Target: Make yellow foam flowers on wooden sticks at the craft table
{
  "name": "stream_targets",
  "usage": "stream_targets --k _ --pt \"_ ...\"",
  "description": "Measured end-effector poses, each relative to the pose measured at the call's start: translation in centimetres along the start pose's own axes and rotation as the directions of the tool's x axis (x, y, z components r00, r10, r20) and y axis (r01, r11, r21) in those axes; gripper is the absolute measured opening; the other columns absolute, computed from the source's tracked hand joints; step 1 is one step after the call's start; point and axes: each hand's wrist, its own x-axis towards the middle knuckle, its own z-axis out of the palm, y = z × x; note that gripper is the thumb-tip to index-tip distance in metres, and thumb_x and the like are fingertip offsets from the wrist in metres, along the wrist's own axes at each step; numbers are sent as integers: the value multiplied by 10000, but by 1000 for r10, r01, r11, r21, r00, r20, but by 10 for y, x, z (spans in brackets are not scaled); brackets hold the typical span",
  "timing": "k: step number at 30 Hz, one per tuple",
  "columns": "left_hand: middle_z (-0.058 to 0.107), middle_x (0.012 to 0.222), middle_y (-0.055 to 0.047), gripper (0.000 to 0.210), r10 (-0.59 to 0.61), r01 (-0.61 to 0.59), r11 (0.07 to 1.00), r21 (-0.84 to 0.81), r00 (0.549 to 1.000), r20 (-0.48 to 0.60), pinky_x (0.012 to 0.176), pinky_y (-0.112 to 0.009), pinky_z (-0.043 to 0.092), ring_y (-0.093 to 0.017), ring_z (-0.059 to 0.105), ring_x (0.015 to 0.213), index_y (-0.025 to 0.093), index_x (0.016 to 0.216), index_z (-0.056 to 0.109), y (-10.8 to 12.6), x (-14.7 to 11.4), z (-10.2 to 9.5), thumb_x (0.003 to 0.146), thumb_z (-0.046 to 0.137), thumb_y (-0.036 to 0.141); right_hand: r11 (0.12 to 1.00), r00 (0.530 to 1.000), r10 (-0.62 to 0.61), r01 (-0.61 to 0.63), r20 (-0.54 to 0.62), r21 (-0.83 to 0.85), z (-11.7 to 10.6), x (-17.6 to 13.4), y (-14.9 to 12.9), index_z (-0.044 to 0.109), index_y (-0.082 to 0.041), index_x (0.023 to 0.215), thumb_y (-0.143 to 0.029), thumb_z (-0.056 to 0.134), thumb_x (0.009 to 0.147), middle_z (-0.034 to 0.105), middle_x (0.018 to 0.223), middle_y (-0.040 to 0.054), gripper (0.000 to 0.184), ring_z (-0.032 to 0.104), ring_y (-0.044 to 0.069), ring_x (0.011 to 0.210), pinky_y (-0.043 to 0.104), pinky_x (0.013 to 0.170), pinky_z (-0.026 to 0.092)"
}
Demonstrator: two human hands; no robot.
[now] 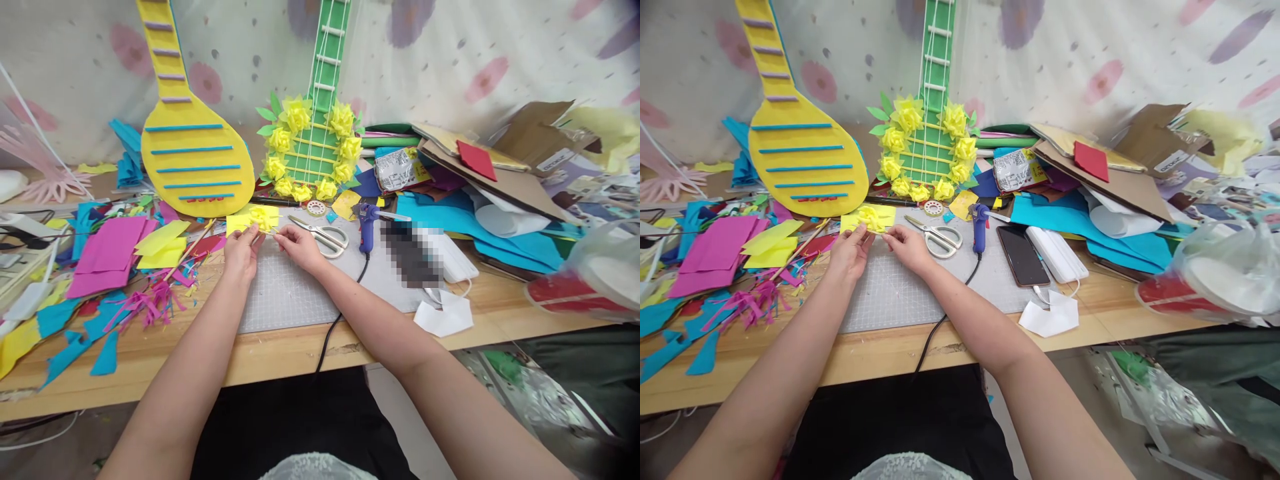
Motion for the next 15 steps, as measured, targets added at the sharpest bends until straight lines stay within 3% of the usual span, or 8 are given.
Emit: stream_targets --k 7,15 --pt "570 604 45 226 -34 34 999 14 999 -15 510 -134 450 -39 550 519 155 684 469 3 -1 1 659 653 27 999 1000 5 -4 25 -52 -3 -2 -4 519 -175 636 -441 493 779 501 517 -52 304 422 68 490 199 531 339" --pt "592 646 26 169 -78 80 997 -23 994 71 585 -166 489 -56 576 589 152 708 496 3 0 -2 674 587 14 997 997 78 -79 16 9 -5 0 -6 559 -162 659 -442 507 762 454 481 -61 303 376 55 453 193 476 300"
